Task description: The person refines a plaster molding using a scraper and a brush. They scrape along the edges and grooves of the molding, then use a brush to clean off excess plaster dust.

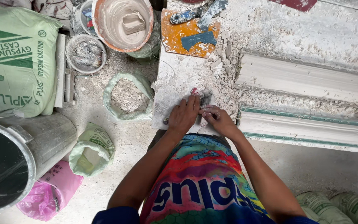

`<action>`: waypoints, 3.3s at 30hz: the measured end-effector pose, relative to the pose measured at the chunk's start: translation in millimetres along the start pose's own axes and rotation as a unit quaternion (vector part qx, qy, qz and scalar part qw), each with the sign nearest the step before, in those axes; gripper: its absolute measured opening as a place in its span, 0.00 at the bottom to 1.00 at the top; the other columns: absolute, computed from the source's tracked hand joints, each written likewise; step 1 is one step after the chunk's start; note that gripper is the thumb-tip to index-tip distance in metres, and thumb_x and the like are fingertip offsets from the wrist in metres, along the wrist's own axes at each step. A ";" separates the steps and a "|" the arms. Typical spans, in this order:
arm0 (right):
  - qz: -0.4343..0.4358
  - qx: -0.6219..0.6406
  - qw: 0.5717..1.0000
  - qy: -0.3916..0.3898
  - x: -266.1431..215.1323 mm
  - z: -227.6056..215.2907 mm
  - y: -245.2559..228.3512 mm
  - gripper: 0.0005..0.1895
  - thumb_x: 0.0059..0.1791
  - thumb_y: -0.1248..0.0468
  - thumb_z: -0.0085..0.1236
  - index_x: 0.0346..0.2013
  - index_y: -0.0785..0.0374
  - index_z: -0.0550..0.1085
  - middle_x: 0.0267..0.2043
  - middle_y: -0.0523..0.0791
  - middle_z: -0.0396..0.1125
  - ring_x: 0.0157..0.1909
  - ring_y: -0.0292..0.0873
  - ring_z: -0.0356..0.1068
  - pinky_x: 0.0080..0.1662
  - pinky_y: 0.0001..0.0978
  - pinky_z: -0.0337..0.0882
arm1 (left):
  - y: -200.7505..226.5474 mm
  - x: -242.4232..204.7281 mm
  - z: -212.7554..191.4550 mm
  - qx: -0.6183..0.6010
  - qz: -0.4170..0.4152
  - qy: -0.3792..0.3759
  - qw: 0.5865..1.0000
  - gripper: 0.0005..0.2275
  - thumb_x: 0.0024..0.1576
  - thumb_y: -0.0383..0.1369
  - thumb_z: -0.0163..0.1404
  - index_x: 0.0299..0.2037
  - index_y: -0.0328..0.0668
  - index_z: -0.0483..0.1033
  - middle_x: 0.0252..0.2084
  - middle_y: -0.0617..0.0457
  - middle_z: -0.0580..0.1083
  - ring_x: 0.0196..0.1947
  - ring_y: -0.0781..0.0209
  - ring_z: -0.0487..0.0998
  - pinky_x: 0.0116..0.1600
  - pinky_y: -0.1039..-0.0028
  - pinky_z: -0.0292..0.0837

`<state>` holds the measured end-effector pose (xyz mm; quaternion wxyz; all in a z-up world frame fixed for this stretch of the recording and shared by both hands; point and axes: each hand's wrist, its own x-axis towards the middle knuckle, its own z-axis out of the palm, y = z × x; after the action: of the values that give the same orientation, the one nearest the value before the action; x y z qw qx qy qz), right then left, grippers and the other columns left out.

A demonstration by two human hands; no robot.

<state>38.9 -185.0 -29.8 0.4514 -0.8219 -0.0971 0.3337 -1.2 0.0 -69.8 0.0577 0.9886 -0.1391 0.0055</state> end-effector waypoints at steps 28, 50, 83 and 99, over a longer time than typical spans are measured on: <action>0.080 0.495 0.824 0.266 16.8 26.1 -83.6 0.12 0.54 0.61 0.56 0.36 0.69 0.78 0.34 0.49 0.74 0.37 0.43 0.74 0.44 0.34 0.75 | 49.8 -11.5 -14.3 -0.271 -0.120 0.076 0.952 0.25 0.67 0.26 0.42 0.75 0.34 0.51 0.68 0.27 0.58 0.41 0.34 0.81 0.30 0.54 0.86; 0.202 0.319 0.878 0.293 28.7 74.1 9.9 0.16 0.56 0.57 0.55 0.39 0.65 0.60 0.29 0.44 0.56 0.34 0.41 0.63 0.33 0.41 0.61 | 33.2 -26.3 20.9 -0.182 -0.125 -0.074 0.973 0.26 0.67 0.29 0.45 0.74 0.33 0.52 0.70 0.32 0.58 0.47 0.45 0.81 0.32 0.61 0.86; 0.132 0.469 0.846 0.216 0.4 2.2 34.9 0.22 0.52 0.66 0.57 0.60 0.65 0.68 0.47 0.51 0.72 0.48 0.52 0.77 0.53 0.50 0.80 | -64.0 -68.3 -9.5 -0.241 -0.441 -0.062 0.862 0.31 0.58 0.19 0.40 0.74 0.26 0.46 0.67 0.26 0.53 0.52 0.17 0.74 0.48 0.42 0.84; 0.100 0.281 0.944 0.138 2.9 -36.8 -37.3 0.16 0.53 0.59 0.61 0.32 0.72 0.73 0.21 0.52 0.68 0.17 0.43 0.70 0.26 0.34 0.77 | 28.4 -52.3 -65.6 -0.643 -0.485 0.113 0.582 0.23 0.65 0.26 0.34 0.72 0.47 0.64 0.45 0.32 0.74 0.25 0.48 0.80 0.24 0.65 0.79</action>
<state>69.8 -187.1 12.5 0.6373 -0.7052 0.1466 0.2739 -59.0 -5.2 -2.9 0.6874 0.6049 0.4020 -0.0026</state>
